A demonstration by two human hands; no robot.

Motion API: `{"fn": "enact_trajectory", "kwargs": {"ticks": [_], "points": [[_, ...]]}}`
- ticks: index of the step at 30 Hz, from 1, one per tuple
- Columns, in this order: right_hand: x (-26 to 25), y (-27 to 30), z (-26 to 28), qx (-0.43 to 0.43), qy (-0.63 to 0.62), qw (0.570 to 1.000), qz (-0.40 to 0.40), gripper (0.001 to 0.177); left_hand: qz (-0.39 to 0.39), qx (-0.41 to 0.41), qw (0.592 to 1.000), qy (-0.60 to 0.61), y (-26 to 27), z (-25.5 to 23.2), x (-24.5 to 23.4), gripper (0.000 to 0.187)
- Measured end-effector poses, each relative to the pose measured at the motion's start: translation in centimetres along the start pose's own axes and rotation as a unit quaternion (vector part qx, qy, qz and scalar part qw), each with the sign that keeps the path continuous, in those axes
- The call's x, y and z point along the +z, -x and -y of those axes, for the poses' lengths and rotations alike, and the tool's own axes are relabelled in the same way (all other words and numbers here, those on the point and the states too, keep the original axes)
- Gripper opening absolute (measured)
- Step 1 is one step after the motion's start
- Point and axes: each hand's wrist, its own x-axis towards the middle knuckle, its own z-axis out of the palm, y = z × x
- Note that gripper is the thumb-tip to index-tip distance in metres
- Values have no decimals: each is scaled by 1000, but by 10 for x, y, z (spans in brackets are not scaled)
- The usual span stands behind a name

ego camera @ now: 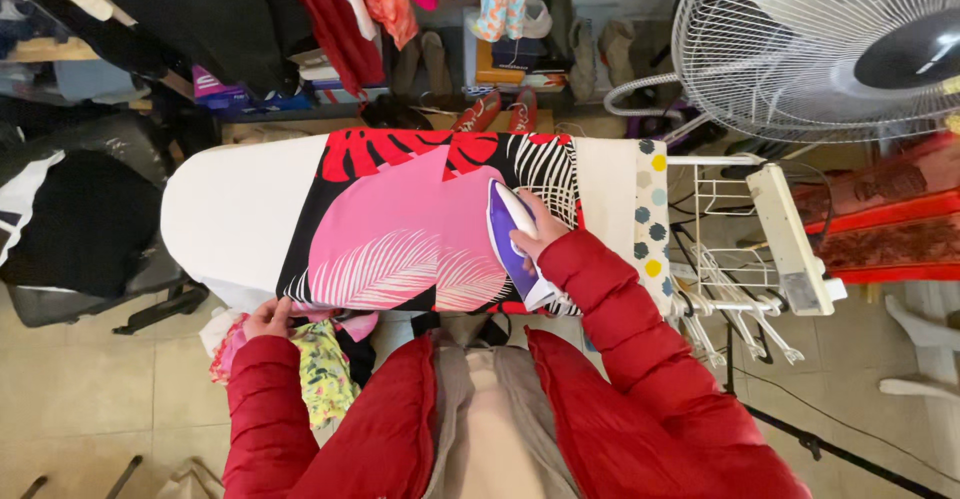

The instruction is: The person irons a colorful sleeveless top on an ironing board, moving the iron across several sections and flipping the garment over by hand.

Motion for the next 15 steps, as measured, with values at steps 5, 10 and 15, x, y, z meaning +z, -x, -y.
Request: {"fn": "enact_trajectory", "kwargs": {"ticks": [5, 10, 15], "points": [[-3, -8, -9, -19, 7, 999, -29, 63, -8, 13, 1000, 13, -22, 26, 5, 32], [-24, -55, -1, -10, -15, 994, -106, 63, -8, 6, 1000, -1, -4, 6, 2, 29], [-31, -80, 2, 0, -21, 987, -162, 62, -15, 6, 1000, 27, -22, 30, 5, 28]]}}
